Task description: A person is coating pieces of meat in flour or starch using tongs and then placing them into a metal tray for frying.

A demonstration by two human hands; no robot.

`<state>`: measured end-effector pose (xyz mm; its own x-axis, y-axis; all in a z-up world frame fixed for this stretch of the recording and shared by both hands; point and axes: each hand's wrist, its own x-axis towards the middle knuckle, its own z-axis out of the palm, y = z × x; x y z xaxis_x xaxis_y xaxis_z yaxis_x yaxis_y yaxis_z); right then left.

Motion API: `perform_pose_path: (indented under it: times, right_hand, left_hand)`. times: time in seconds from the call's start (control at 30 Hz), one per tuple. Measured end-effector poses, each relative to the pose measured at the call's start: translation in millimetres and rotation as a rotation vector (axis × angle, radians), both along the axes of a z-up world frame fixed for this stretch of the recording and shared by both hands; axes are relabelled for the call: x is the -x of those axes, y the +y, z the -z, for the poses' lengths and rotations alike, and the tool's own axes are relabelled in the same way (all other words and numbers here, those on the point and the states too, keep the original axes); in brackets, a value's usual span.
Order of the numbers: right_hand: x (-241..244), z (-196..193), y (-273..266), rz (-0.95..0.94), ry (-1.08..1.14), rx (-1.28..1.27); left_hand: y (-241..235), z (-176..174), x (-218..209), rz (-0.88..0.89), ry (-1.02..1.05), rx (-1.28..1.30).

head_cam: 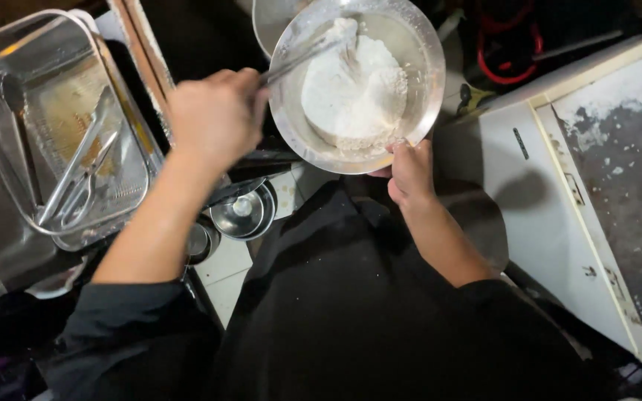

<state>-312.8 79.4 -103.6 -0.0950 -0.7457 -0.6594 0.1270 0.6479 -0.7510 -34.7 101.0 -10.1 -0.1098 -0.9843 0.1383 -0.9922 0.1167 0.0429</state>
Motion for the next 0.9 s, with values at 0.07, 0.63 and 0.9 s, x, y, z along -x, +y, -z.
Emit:
perform_pose_path:
  times: [0.07,0.63,0.9]
  right_hand:
    - [-8,17,1,0.146,-0.046,0.087]
    - [-19,19,19,0.11,-0.011,0.111]
    - [-30,-2,10,0.153,-0.045,0.186]
  left_hand:
    - [5,42,7,0.095,-0.291,0.256]
    - [31,49,-2,-0.037,-0.07,-0.1]
    - [51,-8,-24,0.041,-0.099,0.257]
